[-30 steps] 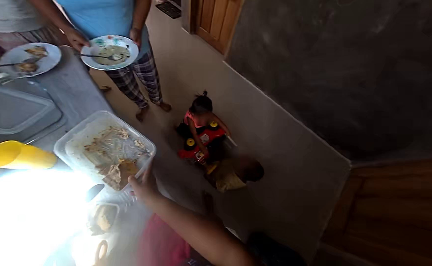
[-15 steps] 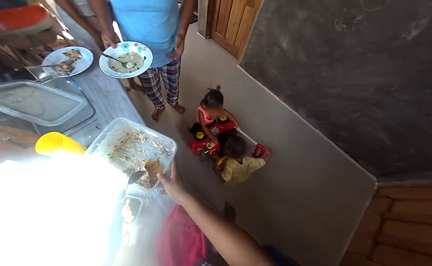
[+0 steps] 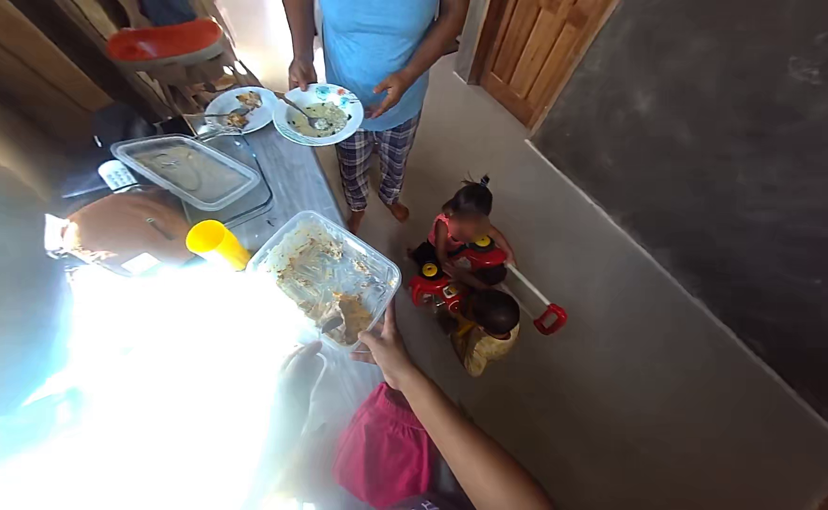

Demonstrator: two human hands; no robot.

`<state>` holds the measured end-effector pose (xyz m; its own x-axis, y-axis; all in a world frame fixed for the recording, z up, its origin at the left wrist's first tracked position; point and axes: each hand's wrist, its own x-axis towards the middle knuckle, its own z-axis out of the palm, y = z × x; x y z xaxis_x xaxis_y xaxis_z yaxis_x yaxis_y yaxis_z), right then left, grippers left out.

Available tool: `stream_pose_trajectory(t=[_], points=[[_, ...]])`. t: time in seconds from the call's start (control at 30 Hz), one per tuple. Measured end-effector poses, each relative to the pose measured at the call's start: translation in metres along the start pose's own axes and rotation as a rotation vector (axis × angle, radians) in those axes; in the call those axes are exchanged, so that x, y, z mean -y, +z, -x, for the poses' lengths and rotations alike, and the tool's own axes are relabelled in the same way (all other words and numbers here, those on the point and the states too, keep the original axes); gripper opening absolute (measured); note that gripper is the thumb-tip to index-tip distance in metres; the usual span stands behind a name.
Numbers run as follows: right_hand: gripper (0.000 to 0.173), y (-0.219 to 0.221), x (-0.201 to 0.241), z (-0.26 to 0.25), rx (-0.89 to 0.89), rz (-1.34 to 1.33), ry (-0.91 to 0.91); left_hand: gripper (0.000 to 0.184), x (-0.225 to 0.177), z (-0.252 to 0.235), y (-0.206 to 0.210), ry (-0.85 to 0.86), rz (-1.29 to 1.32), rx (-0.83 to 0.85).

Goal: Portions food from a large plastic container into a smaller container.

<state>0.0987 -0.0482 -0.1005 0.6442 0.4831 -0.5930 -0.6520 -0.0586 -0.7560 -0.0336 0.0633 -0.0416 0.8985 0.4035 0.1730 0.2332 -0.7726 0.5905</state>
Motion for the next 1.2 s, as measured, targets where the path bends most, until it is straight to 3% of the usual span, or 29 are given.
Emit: stream_pose_trajectory(t=[0.13,0.47,0.67,1.2], points=[[0.098,-0.002,-0.010,-0.001,0.001,0.080,-0.064,0.030,-0.006,0.001,-0.002,0.048,-0.067,0.057],[0.094,-0.006,-0.004,-0.011,0.089,0.170,-0.058,0.030,0.007,0.000,0.005,0.136,-0.094,-0.044],[0.091,-0.006,0.003,-0.007,0.109,0.113,-0.005,0.030,-0.015,-0.003,-0.010,-0.064,-0.055,0.100],[0.088,-0.010,0.004,-0.012,0.126,0.108,-0.002,0.030,-0.017,0.000,-0.005,-0.041,-0.053,0.093]])
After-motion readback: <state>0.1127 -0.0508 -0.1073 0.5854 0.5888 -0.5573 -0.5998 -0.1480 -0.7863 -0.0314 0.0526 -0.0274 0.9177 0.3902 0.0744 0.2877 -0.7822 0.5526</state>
